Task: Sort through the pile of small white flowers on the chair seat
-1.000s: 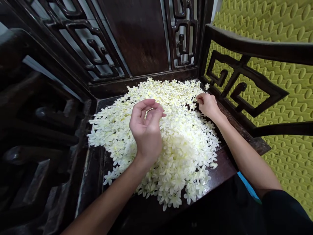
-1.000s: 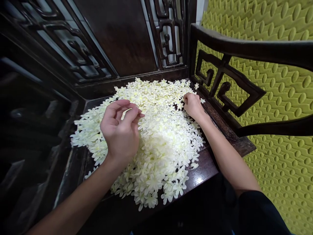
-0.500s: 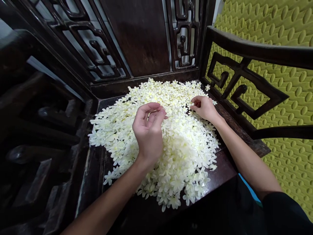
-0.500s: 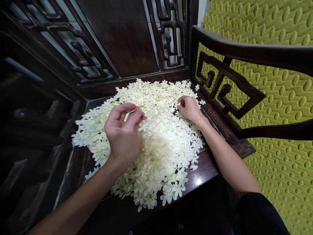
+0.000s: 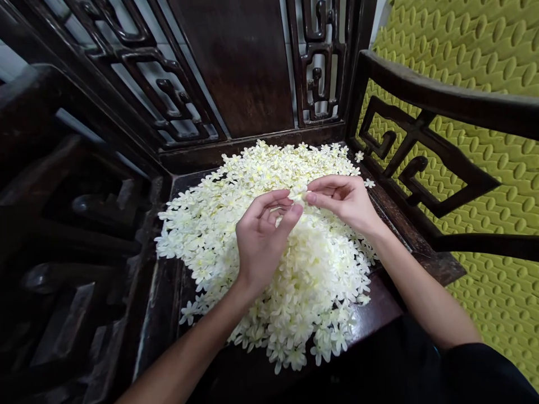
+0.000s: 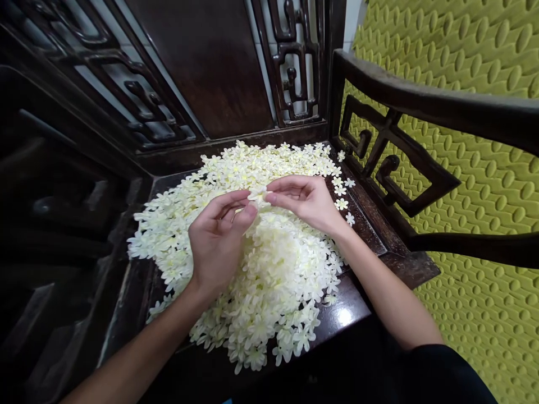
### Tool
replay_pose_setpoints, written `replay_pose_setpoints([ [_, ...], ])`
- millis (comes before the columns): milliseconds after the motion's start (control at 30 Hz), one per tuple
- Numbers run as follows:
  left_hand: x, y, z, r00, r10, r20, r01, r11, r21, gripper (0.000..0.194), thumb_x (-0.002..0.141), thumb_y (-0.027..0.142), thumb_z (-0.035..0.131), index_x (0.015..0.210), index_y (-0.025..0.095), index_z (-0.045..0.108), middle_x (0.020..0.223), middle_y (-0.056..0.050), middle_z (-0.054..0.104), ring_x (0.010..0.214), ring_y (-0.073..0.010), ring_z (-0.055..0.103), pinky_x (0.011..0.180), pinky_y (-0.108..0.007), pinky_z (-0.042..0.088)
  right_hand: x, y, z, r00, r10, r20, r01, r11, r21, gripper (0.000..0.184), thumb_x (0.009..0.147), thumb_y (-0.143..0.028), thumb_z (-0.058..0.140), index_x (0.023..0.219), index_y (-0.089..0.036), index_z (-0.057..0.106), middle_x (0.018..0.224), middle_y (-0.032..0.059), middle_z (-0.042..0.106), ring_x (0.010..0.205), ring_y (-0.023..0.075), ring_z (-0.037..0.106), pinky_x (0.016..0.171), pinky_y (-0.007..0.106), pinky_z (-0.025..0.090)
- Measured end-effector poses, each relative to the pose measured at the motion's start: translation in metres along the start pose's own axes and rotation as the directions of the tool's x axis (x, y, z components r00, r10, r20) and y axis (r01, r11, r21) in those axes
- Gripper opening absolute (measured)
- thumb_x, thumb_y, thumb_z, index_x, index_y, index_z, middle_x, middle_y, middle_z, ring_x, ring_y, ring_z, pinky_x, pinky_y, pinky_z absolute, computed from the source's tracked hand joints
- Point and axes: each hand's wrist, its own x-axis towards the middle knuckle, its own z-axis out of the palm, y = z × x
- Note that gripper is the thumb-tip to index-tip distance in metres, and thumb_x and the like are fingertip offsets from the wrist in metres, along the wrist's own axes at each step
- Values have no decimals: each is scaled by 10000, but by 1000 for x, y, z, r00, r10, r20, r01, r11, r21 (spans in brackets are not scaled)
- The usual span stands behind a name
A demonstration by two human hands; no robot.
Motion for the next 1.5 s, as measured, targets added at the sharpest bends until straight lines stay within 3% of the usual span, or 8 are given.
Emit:
replay_pose_setpoints([
  [133, 1, -4, -3, 999, 21, -34, -20, 999, 41, 289, 775, 352, 855, 984, 189, 739, 925, -32, 738, 788, -127, 686, 757, -262, 569, -5, -5, 10, 997, 44, 64, -49, 996, 69, 166, 731, -215, 899, 874, -191, 820, 819, 25, 774, 729, 132, 728, 714, 273, 644],
  [267, 2, -6, -5, 997, 68, -44, -64, 995, 80, 194, 808, 330, 827, 906, 189, 739, 877, -26, 737, 780, -131, 687, 734, -255, 564, -8, -3, 13, 995, 77, 64, -84, 991, 106, 173, 723, -213, 904, 872, -193, 818, 793, 21, 770, 706, 128, 722, 675, 255, 626],
  [500, -1, -1, -9, 973, 214, 83, -223, 965, 137, 104, 887, 207, 738, 984, 222, 704, 941, -19, 674, 881, -131, 630, 777, -241, 504, -9, 3, 7, 978, 99, 181, -108, 993, 42, 94, 826, -179, 821, 919, -175, 802, 772, 27, 774, 622, 98, 690, 539, 185, 529],
  [633, -2, 3, -10, 963, 221, 153, -249, 948, 198, 73, 928, 254, 685, 994, 225, 696, 935, -39, 648, 855, -160, 586, 717, -275, 460, -8, 4, 2, 970, 113, 217, -126, 991, 48, 90, 812, -177, 835, 888, -154, 792, 732, 27, 770, 587, 90, 673, 512, 170, 495],
  [733, -3, 5, -9, 965, 199, 173, -227, 960, 163, 84, 954, 302, 650, 949, 229, 692, 913, -44, 641, 842, -175, 574, 730, -301, 453, -8, 7, 0, 955, 140, 260, -173, 979, 108, 96, 822, -191, 830, 897, -149, 787, 742, 32, 771, 653, 111, 712, 601, 197, 558],
  [933, -5, 7, -7, 966, 188, 176, -196, 980, 30, 80, 963, 296, 643, 943, 234, 690, 899, -37, 628, 857, -169, 571, 762, -300, 455, -9, 15, -1, 932, 146, 333, -230, 946, 230, 79, 833, -164, 818, 904, -148, 787, 761, 23, 761, 670, 100, 712, 632, 193, 571],
  [1300, -10, 7, -3, 980, 7, 198, 21, 990, -142, 119, 966, 349, 647, 935, 245, 697, 826, -15, 593, 717, -133, 540, 676, -282, 449, -8, 13, 2, 918, 160, 364, -286, 901, 327, 59, 828, -180, 826, 866, -152, 791, 720, 6, 745, 648, 79, 688, 631, 174, 552],
  [1500, -12, 6, -5, 973, 21, 230, 13, 989, -146, 118, 960, 356, 657, 990, 251, 702, 849, -21, 603, 744, -138, 561, 694, -277, 472, -8, 14, 0, 904, 187, 385, -325, 885, 334, 95, 810, -193, 843, 874, -150, 788, 753, 22, 747, 669, 103, 690, 647, 215, 557],
])
